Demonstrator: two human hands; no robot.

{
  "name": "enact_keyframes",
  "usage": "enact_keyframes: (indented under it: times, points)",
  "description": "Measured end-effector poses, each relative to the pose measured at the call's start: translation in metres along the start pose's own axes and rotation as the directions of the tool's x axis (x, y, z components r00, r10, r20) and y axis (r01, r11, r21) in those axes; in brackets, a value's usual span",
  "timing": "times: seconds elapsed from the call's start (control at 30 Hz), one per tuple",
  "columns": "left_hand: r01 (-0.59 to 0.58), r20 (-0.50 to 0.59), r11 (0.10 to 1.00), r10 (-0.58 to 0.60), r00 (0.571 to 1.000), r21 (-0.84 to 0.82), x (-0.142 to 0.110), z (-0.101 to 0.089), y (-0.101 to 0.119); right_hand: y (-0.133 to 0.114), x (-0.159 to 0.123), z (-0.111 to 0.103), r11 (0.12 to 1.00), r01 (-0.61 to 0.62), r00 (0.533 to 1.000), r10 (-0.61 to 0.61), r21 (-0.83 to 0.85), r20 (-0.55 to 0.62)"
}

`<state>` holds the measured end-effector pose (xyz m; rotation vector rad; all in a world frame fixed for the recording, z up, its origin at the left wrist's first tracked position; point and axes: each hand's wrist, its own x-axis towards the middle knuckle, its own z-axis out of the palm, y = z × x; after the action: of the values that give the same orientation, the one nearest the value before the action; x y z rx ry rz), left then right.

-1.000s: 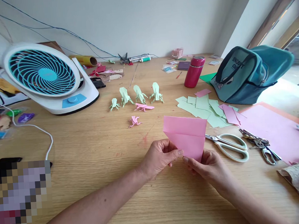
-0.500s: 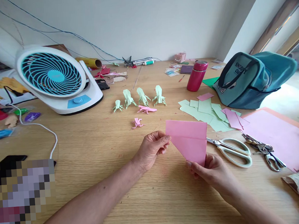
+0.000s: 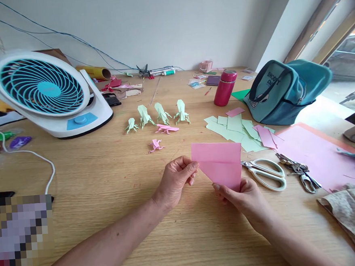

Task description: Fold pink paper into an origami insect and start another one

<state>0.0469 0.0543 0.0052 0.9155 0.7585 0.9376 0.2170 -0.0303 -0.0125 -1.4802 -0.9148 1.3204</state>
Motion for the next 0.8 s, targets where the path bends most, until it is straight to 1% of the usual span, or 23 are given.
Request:
enact_keyframes:
  times: [0.1,0.2,0.27,0.33,0.47,0.67,0.8]
  points:
    - [0.04,0.048,0.998,-0.042,0.998,0.044,-0.001,0.0,-0.005,0.003,0.001,-0.001,1.0,0.01,1.0,-0.01,0.008,-0.007]
    - [0.048,0.124,0.98,-0.073,0.99,0.192,-0.003,0.001,-0.011,0.005,0.002,0.0,1.0,0.018,1.0,-0.019,-0.009,-0.014]
    - [0.038,0.135,0.959,-0.078,0.988,0.28,-0.006,0.003,-0.014,0.006,0.002,0.0,1.0,0.018,1.0,-0.018,-0.025,-0.008]
    - [0.023,0.134,0.949,-0.069,0.989,0.314,-0.008,0.004,-0.014,0.006,0.002,-0.001,0.999,0.011,1.0,-0.011,-0.039,0.009]
    - [0.009,0.142,0.957,-0.053,0.988,0.29,-0.007,0.004,-0.011,0.002,0.003,-0.001,0.999,0.014,0.999,-0.012,-0.044,0.047]
    - [-0.02,0.072,0.986,0.008,0.997,0.168,0.002,-0.004,-0.004,-0.009,0.003,0.001,0.998,0.027,0.999,-0.029,0.054,0.04]
    - [-0.032,0.042,0.991,0.027,0.999,0.133,0.005,-0.007,0.004,-0.007,0.003,0.0,0.998,0.042,0.996,-0.045,0.049,0.073]
